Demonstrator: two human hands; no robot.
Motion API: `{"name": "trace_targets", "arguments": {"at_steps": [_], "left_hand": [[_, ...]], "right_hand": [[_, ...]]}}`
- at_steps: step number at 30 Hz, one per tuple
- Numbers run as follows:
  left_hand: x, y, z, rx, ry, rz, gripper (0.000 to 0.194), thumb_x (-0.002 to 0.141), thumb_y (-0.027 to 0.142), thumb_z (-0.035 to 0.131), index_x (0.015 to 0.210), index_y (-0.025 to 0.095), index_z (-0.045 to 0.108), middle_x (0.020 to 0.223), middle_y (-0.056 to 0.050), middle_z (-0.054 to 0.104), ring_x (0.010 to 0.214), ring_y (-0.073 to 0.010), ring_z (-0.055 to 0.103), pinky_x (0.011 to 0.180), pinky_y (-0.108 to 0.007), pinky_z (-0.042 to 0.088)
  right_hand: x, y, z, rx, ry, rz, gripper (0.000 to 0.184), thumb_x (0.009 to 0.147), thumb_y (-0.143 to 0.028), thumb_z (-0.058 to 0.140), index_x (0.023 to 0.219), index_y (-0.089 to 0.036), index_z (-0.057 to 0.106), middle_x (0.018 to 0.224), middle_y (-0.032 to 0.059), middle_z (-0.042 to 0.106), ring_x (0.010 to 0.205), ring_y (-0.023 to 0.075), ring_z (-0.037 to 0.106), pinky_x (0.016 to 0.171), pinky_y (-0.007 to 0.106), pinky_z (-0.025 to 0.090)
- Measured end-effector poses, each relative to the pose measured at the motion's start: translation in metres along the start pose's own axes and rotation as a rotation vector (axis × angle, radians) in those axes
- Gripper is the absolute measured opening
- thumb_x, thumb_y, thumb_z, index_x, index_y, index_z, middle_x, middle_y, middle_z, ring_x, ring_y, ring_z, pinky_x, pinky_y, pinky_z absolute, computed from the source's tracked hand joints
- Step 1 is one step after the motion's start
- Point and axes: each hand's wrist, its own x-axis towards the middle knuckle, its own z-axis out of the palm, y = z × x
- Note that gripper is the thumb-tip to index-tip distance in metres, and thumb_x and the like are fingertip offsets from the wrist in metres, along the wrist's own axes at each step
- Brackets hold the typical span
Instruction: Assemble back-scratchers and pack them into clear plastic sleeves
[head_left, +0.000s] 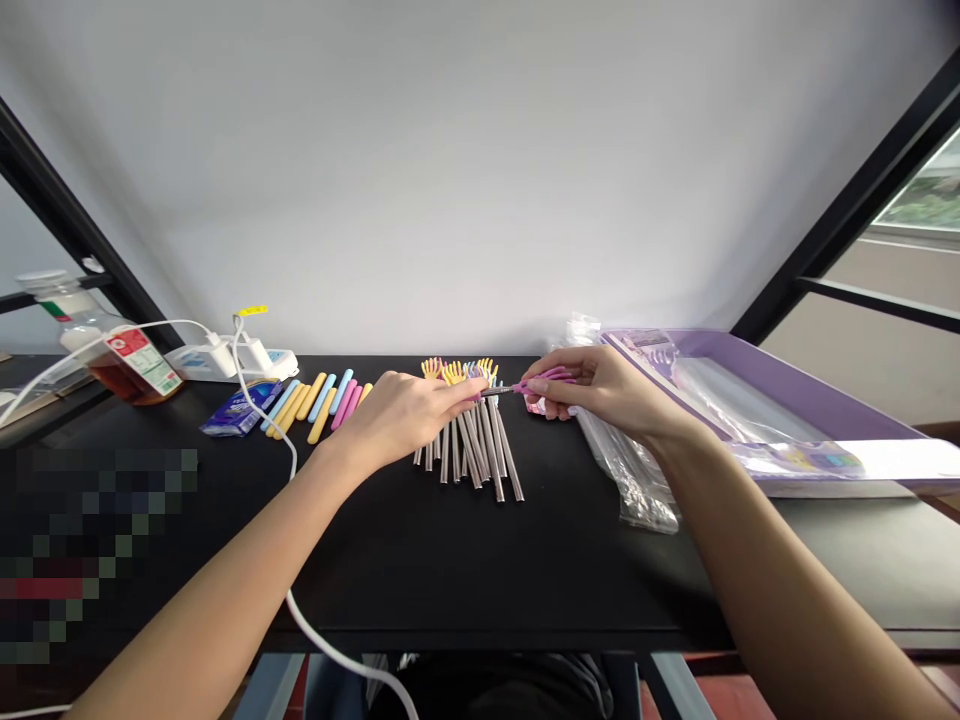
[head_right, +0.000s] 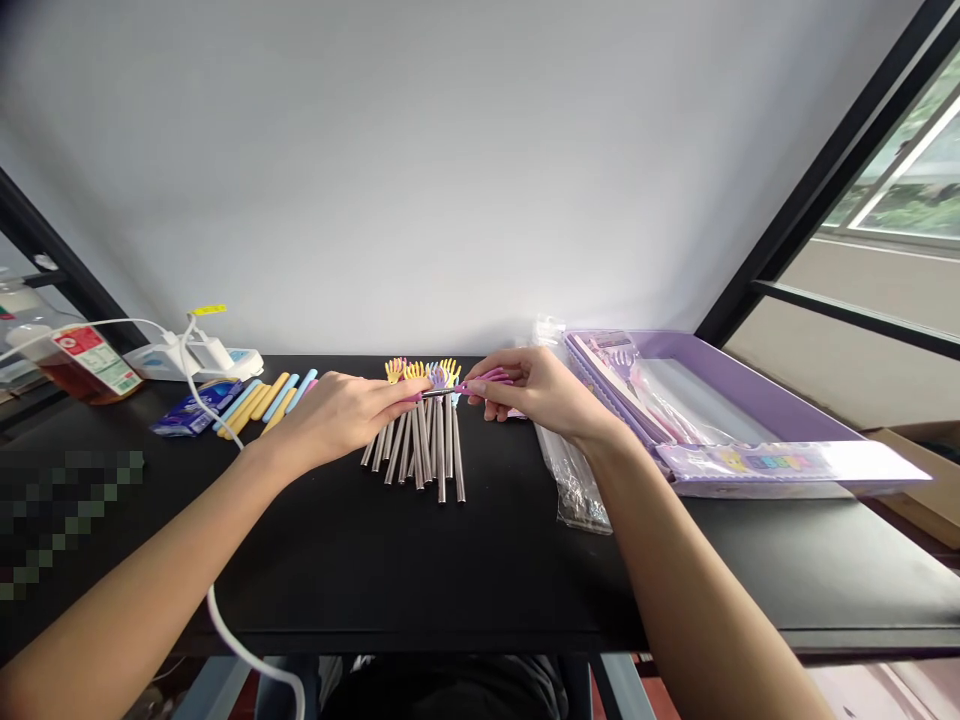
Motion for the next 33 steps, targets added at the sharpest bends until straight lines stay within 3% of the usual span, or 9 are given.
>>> {"name": "trace_targets", "arguments": {"at_steps": [3, 8, 12, 14, 17, 20, 22, 26, 33], "left_hand": [[-0.001, 0.006, 0.001, 0.020, -0.048, -0.039, 0.031, 0.107, 0.039, 0.042, 0.123, 0.026, 0.064, 0.095, -0.001, 0.076, 0.063, -0.0139, 0.067, 0.052, -0.025, 0.036], [0.001, 0.015, 0.010, 0.042, -0.068, -0.085, 0.040, 0.107, 0.044, 0.037, 0.097, 0.020, 0.068, 0.066, -0.001, 0.067, 0.055, -0.0178, 0.064, 0.049, -0.027, 0.030], [0.007, 0.012, -0.002, -0.050, -0.156, -0.148, 0.032, 0.104, 0.042, 0.045, 0.098, 0.024, 0.071, 0.067, -0.001, 0.069, 0.059, -0.0196, 0.066, 0.052, -0.028, 0.031], [0.008, 0.003, -0.015, -0.130, -0.215, -0.232, 0.027, 0.101, 0.039, 0.050, 0.097, 0.026, 0.072, 0.073, -0.001, 0.072, 0.063, -0.0190, 0.066, 0.053, -0.027, 0.033], [0.000, -0.020, -0.032, -0.225, -0.355, -0.413, 0.030, 0.097, 0.038, 0.052, 0.076, 0.023, 0.067, 0.063, 0.001, 0.066, 0.051, -0.0154, 0.059, 0.049, -0.026, 0.031], [-0.011, -0.039, -0.038, -0.349, -0.487, -0.549, 0.032, 0.097, 0.041, 0.048, 0.075, 0.022, 0.062, 0.057, 0.003, 0.061, 0.038, -0.0123, 0.051, 0.043, -0.026, 0.030], [-0.013, -0.040, -0.036, -0.358, -0.413, -0.488, 0.033, 0.098, 0.043, 0.047, 0.078, 0.022, 0.064, 0.059, 0.003, 0.061, 0.040, -0.0121, 0.051, 0.043, -0.025, 0.030], [-0.008, -0.025, -0.023, -0.252, -0.132, -0.274, 0.034, 0.103, 0.044, 0.045, 0.094, 0.024, 0.070, 0.072, 0.000, 0.068, 0.060, -0.0153, 0.061, 0.055, -0.025, 0.036], [-0.002, -0.021, -0.003, -0.258, -0.049, -0.113, 0.044, 0.105, 0.047, 0.039, 0.089, 0.019, 0.069, 0.078, -0.004, 0.071, 0.067, -0.0174, 0.065, 0.058, -0.025, 0.039]], "right_hand": [[0.003, 0.003, 0.011, 0.039, 0.002, -0.041, 0.038, 0.078, -0.048, 0.081, 0.094, -0.014, 0.074, 0.071, 0.0060, 0.073, 0.064, 0.0175, 0.067, 0.064, 0.032, 0.054], [0.007, 0.006, 0.024, 0.106, 0.005, -0.057, 0.037, 0.078, -0.047, 0.082, 0.091, -0.014, 0.075, 0.068, 0.0046, 0.071, 0.063, 0.0161, 0.066, 0.065, 0.032, 0.054], [0.007, 0.007, 0.015, 0.150, -0.010, 0.053, 0.036, 0.076, -0.047, 0.083, 0.089, -0.013, 0.079, 0.073, 0.0073, 0.073, 0.065, 0.0156, 0.065, 0.062, 0.029, 0.052], [0.008, 0.011, 0.004, 0.228, 0.109, 0.100, 0.034, 0.072, -0.044, 0.087, 0.085, -0.013, 0.080, 0.077, 0.0091, 0.074, 0.066, 0.0147, 0.064, 0.059, 0.028, 0.051], [0.010, 0.022, -0.017, 0.441, 0.467, 0.074, 0.027, 0.062, -0.031, 0.094, 0.070, -0.012, 0.076, 0.075, 0.0078, 0.071, 0.062, 0.0104, 0.056, 0.051, 0.023, 0.046], [0.013, 0.034, -0.033, 0.695, 0.766, 0.020, 0.026, 0.061, -0.019, 0.094, 0.065, -0.014, 0.068, 0.072, 0.0018, 0.063, 0.057, 0.0053, 0.048, 0.044, 0.017, 0.040], [0.014, 0.037, -0.035, 0.817, 0.814, 0.007, 0.027, 0.069, -0.021, 0.090, 0.068, -0.015, 0.064, 0.071, -0.0005, 0.059, 0.054, 0.0041, 0.045, 0.043, 0.015, 0.041], [0.008, 0.033, -0.030, 0.840, 0.765, -0.015, 0.028, 0.081, -0.035, 0.084, 0.075, -0.017, 0.064, 0.069, -0.0017, 0.054, 0.051, 0.0050, 0.044, 0.042, 0.017, 0.043], [-0.010, 0.031, -0.024, 0.805, 0.900, -0.148, 0.039, 0.070, -0.041, 0.091, 0.070, -0.015, 0.063, 0.068, -0.0014, 0.055, 0.052, 0.0046, 0.044, 0.041, 0.017, 0.039]]}}
